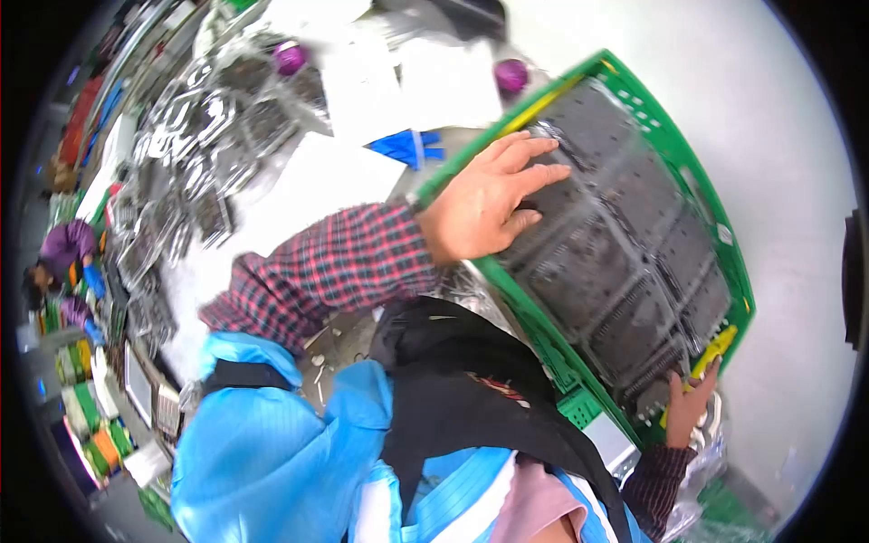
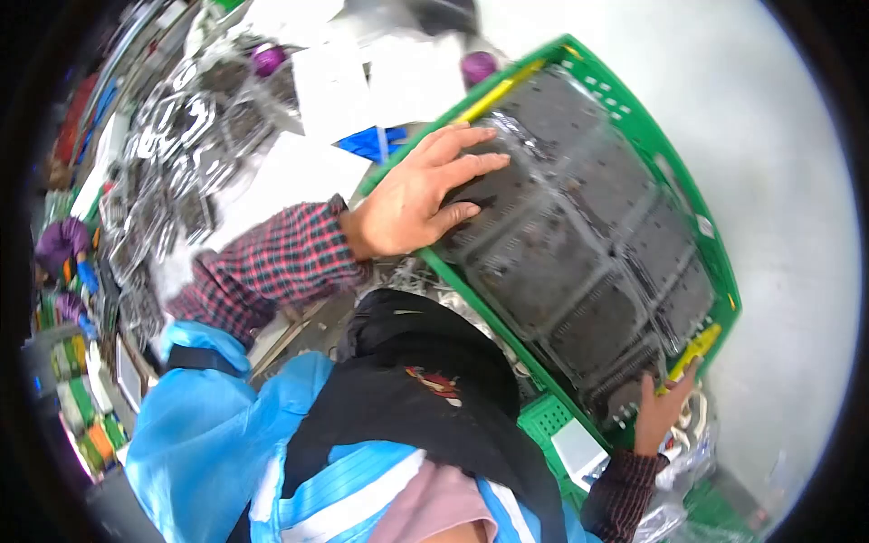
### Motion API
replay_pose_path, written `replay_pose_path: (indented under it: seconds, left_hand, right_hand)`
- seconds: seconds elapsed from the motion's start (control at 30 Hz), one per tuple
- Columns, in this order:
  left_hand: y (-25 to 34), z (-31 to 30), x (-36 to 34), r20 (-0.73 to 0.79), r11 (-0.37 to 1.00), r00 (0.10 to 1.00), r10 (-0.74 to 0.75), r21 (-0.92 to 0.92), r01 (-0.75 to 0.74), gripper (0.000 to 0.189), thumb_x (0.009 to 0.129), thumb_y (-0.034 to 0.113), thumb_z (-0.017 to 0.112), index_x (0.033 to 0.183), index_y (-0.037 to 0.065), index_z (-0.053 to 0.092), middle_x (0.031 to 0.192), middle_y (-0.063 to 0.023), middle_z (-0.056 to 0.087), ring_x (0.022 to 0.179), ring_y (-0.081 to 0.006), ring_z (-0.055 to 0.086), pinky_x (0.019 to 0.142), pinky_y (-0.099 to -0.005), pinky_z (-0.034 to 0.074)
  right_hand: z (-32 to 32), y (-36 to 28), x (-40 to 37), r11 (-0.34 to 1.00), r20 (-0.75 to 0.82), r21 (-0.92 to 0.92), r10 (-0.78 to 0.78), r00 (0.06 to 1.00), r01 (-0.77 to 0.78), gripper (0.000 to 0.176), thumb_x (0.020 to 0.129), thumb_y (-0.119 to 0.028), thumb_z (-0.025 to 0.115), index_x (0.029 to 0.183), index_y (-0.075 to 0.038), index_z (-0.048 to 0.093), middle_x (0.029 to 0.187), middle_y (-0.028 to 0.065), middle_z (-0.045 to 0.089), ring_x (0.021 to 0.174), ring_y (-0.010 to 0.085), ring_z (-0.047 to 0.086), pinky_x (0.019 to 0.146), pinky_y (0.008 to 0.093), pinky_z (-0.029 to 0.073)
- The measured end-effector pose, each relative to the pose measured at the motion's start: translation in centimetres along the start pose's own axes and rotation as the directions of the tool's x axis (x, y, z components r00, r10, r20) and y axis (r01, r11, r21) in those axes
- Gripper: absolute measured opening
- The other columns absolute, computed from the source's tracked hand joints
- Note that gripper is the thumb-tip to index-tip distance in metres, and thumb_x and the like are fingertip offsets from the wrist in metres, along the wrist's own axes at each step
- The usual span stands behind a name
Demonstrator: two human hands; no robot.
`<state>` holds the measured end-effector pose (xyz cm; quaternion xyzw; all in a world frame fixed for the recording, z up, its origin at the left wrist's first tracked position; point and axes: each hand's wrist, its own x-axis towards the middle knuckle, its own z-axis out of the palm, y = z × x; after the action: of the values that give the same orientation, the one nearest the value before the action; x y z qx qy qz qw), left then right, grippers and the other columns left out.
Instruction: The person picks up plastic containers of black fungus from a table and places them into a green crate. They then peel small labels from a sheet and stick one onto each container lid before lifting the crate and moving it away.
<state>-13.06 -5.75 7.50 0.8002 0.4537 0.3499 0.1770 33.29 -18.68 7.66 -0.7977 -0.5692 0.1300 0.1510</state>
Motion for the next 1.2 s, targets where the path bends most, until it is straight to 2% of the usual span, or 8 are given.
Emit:
replay_pose_path:
  seconds: [0.1,0.33,0.43,0.57,0.63,0.9,1.07,1.2]
  left_hand:
    - [-5.9,-3.5,-5.7,-0.224,0.877,0.87,-0.439,-0.315,0.362,0.042,0.079,0.0,0.065,0.119,0.006,0.055,0.116,-0.0114,0.06,0.109,-0.0232,0.055,0.096,-0.0361,0.041]
    - [-26.9,-12.3,-30.6,-0.516,0.337,0.424,-0.744,0.259,0.905,0.049,0.075,0.028,0.073,0.105,-0.006,0.055,0.104,-0.0245,0.058,0.102,-0.0388,0.055,0.087,-0.043,0.045]
    - [-26.2,-10.4,-36.2,0.211,-0.174,-0.117,-0.971,-0.281,0.944,0.075,0.074,0.06,0.069,0.102,-0.009,0.057,0.08,-0.0167,0.063,0.071,-0.0273,0.063,0.061,-0.0372,0.054]
    - [-23.2,-6.6,-32.6,0.309,-0.244,-0.03,-0.951,-0.687,0.684,0.052,0.081,0.037,0.071,0.108,-0.004,0.053,0.092,-0.0124,0.062,0.075,-0.0212,0.063,0.061,-0.0322,0.055]
    - [-24.8,-5.8,-30.8,0.007,-0.015,-0.018,-1.0,-0.883,0.468,0.036,0.084,0.014,0.068,0.111,-0.002,0.052,0.091,-0.0101,0.064,0.075,-0.0192,0.064,0.063,-0.0292,0.054]
    - [-23.5,-20.8,-27.9,0.215,0.401,0.803,-0.555,-0.777,0.485,0.041,0.085,0.002,0.063,0.123,0.0,0.049,0.112,-0.0079,0.063,0.104,-0.013,0.058,0.091,-0.0292,0.045]
    - [-24.3,-23.0,-30.4,-0.248,0.747,0.711,-0.658,-0.331,0.576,0.048,0.081,0.019,0.071,0.121,0.003,0.049,0.105,-0.0114,0.062,0.091,-0.0214,0.06,0.085,-0.0322,0.047]
    - [-26.4,-17.2,-39.0,-0.022,0.201,0.212,-0.977,-0.429,0.881,0.056,0.077,0.028,0.076,0.114,-0.004,0.048,0.105,-0.0165,0.06,0.095,-0.0213,0.059,0.083,-0.0336,0.048]
  right_hand:
    - [0.8,-5.0,0.5,0.993,0.013,0.094,-0.075,0.997,0.074,0.067,0.079,-0.013,0.065,0.139,-0.005,0.035,0.136,0.0104,0.04,0.103,0.0218,0.048,0.085,0.0325,0.043]
    - [5.7,-21.5,-0.8,0.86,-0.068,0.264,-0.435,0.898,0.436,0.046,0.082,-0.012,0.063,0.124,-0.001,0.05,0.131,0.0114,0.045,0.101,0.0192,0.051,0.083,0.0297,0.045]
    - [10.0,-31.1,-4.0,0.724,0.005,0.269,-0.661,0.75,0.636,0.04,0.076,-0.008,0.064,0.115,-0.001,0.057,0.127,0.0153,0.049,0.101,0.0237,0.054,0.084,0.0329,0.046]
    - [19.4,-41.3,-6.5,0.47,0.27,0.512,-0.882,0.385,0.719,0.035,0.073,-0.006,0.066,0.107,-0.002,0.062,0.123,0.017,0.049,0.102,0.0293,0.054,0.087,0.037,0.045]
    - [24.0,-45.8,-7.2,0.375,0.294,0.599,-0.925,0.241,0.708,0.035,0.073,-0.006,0.066,0.108,-0.003,0.061,0.124,0.0161,0.049,0.105,0.031,0.053,0.089,0.0372,0.045]
    - [32.0,-62.2,-5.7,0.06,0.079,0.426,-0.996,0.029,0.903,0.051,0.075,-0.009,0.068,0.123,-0.004,0.051,0.127,0.0145,0.046,0.121,0.0303,0.045,0.097,0.0374,0.04]
    - [34.1,-59.5,-3.5,0.615,0.53,0.723,-0.785,0.32,0.314,0.068,0.073,-0.003,0.073,0.132,-0.001,0.039,0.127,0.0161,0.048,0.114,0.0221,0.051,0.093,0.0325,0.044]
    - [37.3,-53.4,-3.1,0.64,0.589,0.762,-0.621,0.517,-0.1,0.094,0.069,0.008,0.072,0.145,-0.004,0.017,0.129,0.0185,0.046,0.115,0.0222,0.05,0.097,0.0328,0.043]
